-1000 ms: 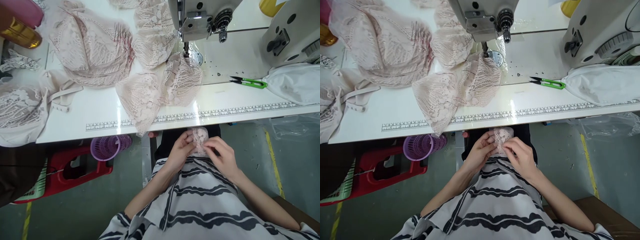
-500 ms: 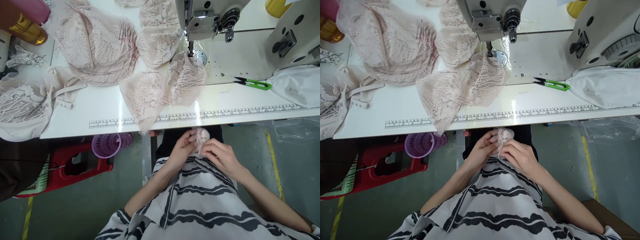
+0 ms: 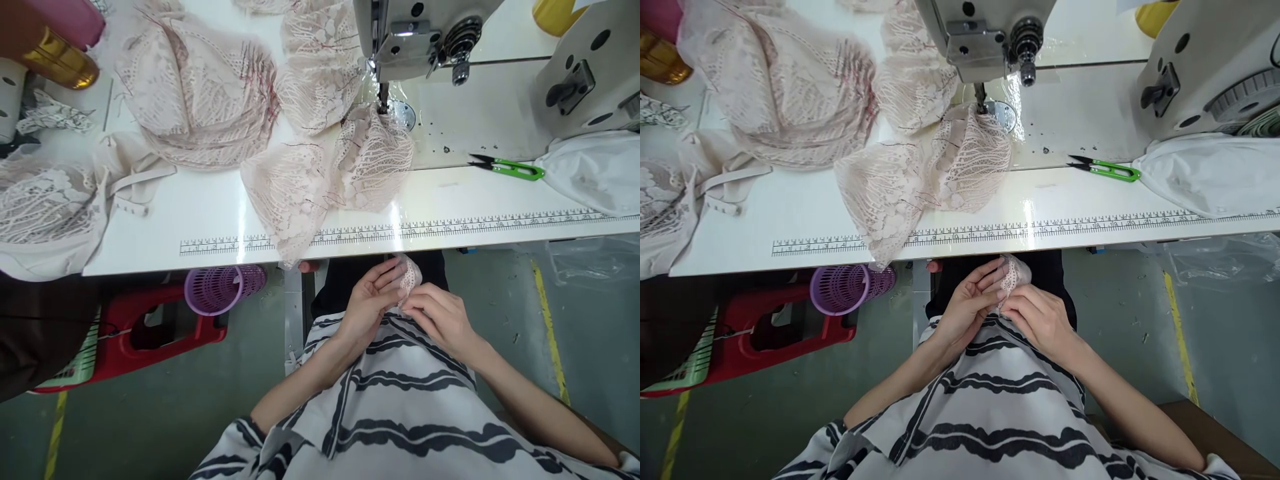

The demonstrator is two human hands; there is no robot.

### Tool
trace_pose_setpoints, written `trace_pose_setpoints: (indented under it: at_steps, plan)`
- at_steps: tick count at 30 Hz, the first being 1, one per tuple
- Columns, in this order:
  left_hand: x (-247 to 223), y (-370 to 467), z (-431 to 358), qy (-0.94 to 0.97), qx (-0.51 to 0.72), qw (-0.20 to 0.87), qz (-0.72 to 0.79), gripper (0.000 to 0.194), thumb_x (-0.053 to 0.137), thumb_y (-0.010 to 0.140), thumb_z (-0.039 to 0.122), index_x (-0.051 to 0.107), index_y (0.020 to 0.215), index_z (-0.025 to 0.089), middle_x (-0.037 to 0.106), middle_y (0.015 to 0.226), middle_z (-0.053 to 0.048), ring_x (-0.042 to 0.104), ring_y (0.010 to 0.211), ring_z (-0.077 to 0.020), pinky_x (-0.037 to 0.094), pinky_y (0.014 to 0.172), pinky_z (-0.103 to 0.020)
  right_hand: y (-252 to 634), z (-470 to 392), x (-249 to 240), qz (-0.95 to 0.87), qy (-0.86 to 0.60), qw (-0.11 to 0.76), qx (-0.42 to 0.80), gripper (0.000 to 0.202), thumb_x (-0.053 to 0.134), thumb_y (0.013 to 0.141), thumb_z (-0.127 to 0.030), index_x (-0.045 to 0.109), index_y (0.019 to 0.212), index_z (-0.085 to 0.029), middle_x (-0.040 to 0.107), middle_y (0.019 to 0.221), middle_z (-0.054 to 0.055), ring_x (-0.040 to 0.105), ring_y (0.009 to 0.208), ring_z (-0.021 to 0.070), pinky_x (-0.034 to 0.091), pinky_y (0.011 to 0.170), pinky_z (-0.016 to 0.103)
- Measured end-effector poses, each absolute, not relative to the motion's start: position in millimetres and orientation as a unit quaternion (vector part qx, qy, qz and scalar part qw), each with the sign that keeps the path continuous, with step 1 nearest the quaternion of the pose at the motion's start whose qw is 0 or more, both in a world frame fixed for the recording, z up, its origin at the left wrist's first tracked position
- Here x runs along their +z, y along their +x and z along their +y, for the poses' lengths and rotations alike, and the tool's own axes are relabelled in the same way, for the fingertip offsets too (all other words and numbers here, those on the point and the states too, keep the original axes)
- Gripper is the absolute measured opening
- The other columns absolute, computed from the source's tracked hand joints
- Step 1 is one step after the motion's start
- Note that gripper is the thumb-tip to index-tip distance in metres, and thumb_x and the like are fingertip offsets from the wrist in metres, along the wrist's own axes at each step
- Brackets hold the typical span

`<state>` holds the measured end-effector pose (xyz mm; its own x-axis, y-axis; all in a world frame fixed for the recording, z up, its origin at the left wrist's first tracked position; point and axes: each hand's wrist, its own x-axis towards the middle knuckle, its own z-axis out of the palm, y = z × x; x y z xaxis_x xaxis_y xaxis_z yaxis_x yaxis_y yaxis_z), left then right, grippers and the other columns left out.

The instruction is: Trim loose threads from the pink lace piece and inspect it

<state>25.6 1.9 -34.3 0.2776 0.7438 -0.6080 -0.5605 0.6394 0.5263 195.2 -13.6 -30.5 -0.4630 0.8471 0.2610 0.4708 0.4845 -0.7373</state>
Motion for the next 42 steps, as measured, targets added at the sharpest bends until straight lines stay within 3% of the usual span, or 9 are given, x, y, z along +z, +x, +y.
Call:
trace_pose_setpoints:
  at_steps: [11,15,21,27,31,33,38,42]
  plan:
    - [-34,26,-1,0.062,0.402,0.818,0.407,0.045,0.078,0.072,0.009,0.068,0.114,0.019,0.065,0.124,-0.008,0.058,0.118,-0.0207,0.043,0.101,-0.029,194,-20,-30,-0.771,-0.427,0.348,0.318,0.016,0.055,0.091,-0.009,0.058,0.1,-0.021,0.06,0.09,0.003,0.059,0.079,0.0131,0.049,0.067,0.026]
    - [-37,28,-10,-0.003,0.371,0.836,0.404,0.035,0.08,0.072,0.013,0.071,0.106,0.016,0.07,0.107,-0.007,0.063,0.102,-0.0153,0.045,0.093,-0.023,194,-16,-34,-0.781,-0.394,0.349,0.337,0.02,0.054,0.092,-0.006,0.058,0.104,-0.021,0.061,0.096,0.005,0.059,0.087,0.0143,0.051,0.075,0.028]
    - [-36,29,-25,-0.033,0.353,0.837,0.417,0.02,0.081,0.075,0.023,0.07,0.088,0.014,0.065,0.086,-0.002,0.06,0.08,-0.0105,0.048,0.079,-0.021,198,-18,-44,-0.769,-0.391,0.379,0.335,0.023,0.055,0.091,-0.004,0.06,0.104,-0.021,0.058,0.094,0.005,0.058,0.083,0.0135,0.052,0.069,0.027]
    - [-32,30,-28,-0.008,0.321,0.867,0.381,0.024,0.08,0.078,0.028,0.069,0.093,0.012,0.064,0.087,-0.004,0.06,0.082,-0.0113,0.049,0.082,-0.023,199,-24,-49,-0.797,-0.356,0.393,0.288,0.027,0.06,0.088,-0.006,0.061,0.109,-0.023,0.058,0.093,0.004,0.059,0.085,0.0152,0.054,0.069,0.03]
    - [-31,32,-28,0.017,0.322,0.862,0.392,0.03,0.085,0.071,0.03,0.07,0.088,0.01,0.065,0.082,-0.004,0.061,0.076,-0.0117,0.049,0.079,-0.023,201,-29,-42,-0.815,-0.36,0.403,0.211,0.025,0.067,0.084,-0.007,0.063,0.105,-0.021,0.06,0.09,0.003,0.058,0.087,0.0169,0.054,0.078,0.037]
    - [-29,32,-26,0.025,0.333,0.849,0.409,0.031,0.086,0.068,0.031,0.069,0.083,0.01,0.066,0.078,-0.004,0.062,0.073,-0.0116,0.05,0.077,-0.024,203,-30,-38,-0.823,-0.363,0.396,0.186,0.019,0.066,0.085,-0.009,0.063,0.101,-0.02,0.062,0.089,0.003,0.058,0.081,0.0155,0.051,0.073,0.035]
    - [-24,28,-19,0.09,0.337,0.832,0.431,0.031,0.085,0.07,0.035,0.068,0.075,0.01,0.067,0.07,-0.004,0.062,0.065,-0.0115,0.051,0.069,-0.023,208,-33,-34,-0.822,-0.361,0.376,0.23,0.011,0.056,0.092,-0.009,0.061,0.097,-0.018,0.064,0.093,0.005,0.058,0.077,0.0134,0.047,0.064,0.03]
    - [-25,25,-17,0.141,0.329,0.822,0.442,0.031,0.081,0.074,0.039,0.068,0.081,0.011,0.069,0.075,-0.006,0.065,0.069,-0.015,0.053,0.072,-0.027,208,-32,-34,-0.801,-0.373,0.387,0.261,0.012,0.056,0.091,-0.008,0.062,0.095,-0.019,0.061,0.093,0.005,0.059,0.08,0.0136,0.048,0.066,0.03]
